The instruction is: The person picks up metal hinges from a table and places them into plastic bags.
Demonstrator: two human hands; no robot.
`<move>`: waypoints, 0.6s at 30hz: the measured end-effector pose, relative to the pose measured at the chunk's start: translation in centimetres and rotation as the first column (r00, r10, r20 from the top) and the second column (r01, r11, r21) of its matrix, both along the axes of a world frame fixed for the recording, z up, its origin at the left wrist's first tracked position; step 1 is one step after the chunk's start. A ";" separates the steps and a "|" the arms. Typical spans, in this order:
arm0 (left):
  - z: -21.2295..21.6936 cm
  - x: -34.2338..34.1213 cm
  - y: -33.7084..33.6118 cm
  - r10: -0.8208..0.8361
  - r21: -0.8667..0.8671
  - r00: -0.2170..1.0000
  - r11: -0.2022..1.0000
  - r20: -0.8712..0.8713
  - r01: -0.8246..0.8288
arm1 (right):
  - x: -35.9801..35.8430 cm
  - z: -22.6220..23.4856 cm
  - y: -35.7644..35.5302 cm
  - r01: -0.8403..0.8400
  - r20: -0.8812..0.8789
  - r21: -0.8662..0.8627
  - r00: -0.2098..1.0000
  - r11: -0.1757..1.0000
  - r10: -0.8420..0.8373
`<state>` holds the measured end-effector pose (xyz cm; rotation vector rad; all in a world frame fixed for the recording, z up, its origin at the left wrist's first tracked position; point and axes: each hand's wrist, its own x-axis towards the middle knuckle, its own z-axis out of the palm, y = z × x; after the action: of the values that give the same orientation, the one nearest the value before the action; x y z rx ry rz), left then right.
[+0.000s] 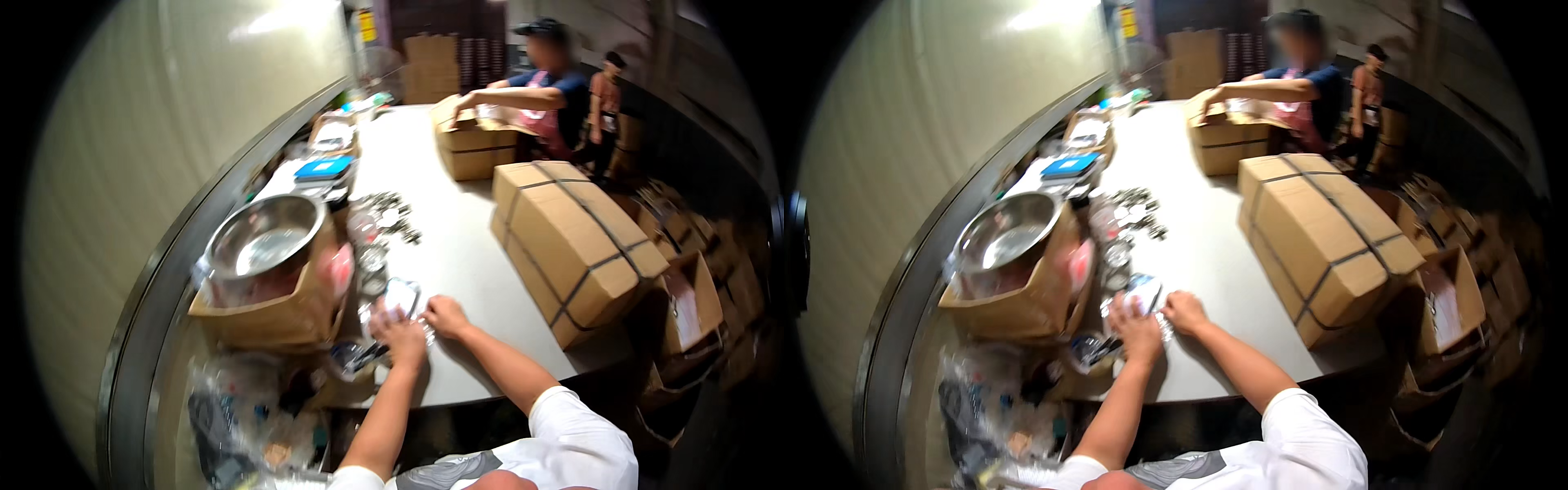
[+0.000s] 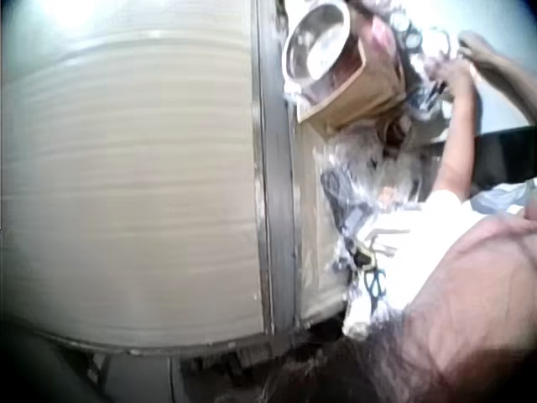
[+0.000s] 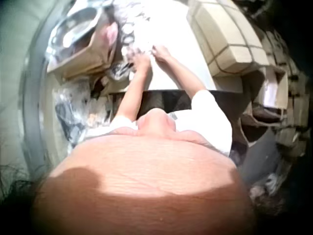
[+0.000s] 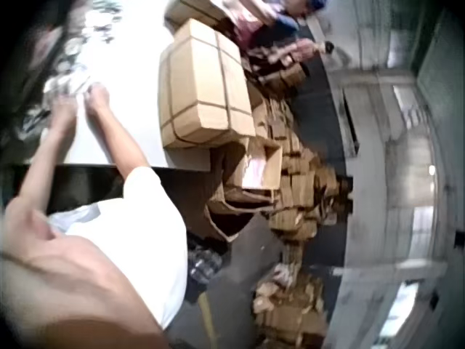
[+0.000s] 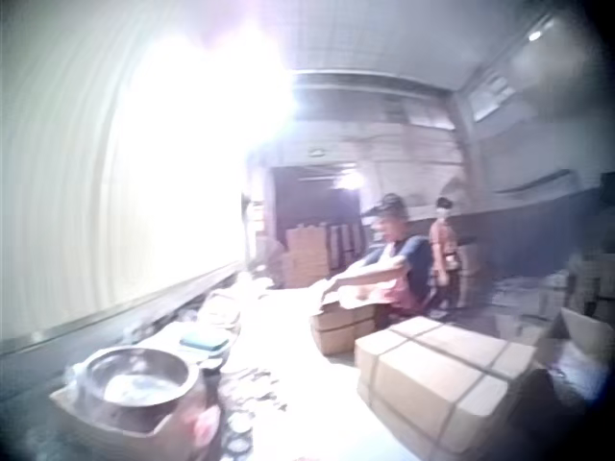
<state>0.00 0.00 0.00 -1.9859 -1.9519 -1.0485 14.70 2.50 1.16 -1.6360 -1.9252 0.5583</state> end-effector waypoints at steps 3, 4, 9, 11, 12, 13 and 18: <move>2.8 2.4 4.9 -0.047 -0.001 0.994 0.999 0.094 0.048 | 3.4 3.2 3.4 0.029 -0.063 0.194 0.998 0.981 -0.017; 0.5 1.4 5.4 -0.042 -0.099 0.996 0.994 0.078 0.050 | 3.3 2.2 2.8 0.007 -0.055 0.170 0.999 0.985 0.002; 1.7 0.9 1.5 0.076 -0.281 0.996 0.958 0.040 -0.061 | 7.5 2.5 -1.9 0.140 -0.402 0.097 0.911 0.985 -0.090; 2.1 2.0 1.4 0.100 -0.261 0.995 0.961 -0.002 -0.097 | 11.4 3.5 -2.3 0.395 -0.684 -0.025 0.663 0.918 -0.304; 2.6 2.3 1.8 0.103 -0.267 0.995 0.958 -0.013 -0.102 | 13.2 3.9 -1.9 0.480 -0.706 0.062 0.640 0.875 -0.301; 2.5 2.2 2.2 0.107 -0.235 0.989 0.964 -0.099 -0.127 | 14.1 4.7 -1.7 0.557 -0.731 0.138 0.615 0.819 -0.295; 3.8 5.7 3.6 -0.604 0.081 0.754 0.791 0.258 0.606 | 13.4 3.2 -1.1 0.297 -0.481 0.195 0.859 0.935 -0.172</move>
<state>5.67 3.59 3.75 -2.6943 -1.4041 -1.5195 28.09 1.41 4.39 -1.3905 -1.3623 0.5069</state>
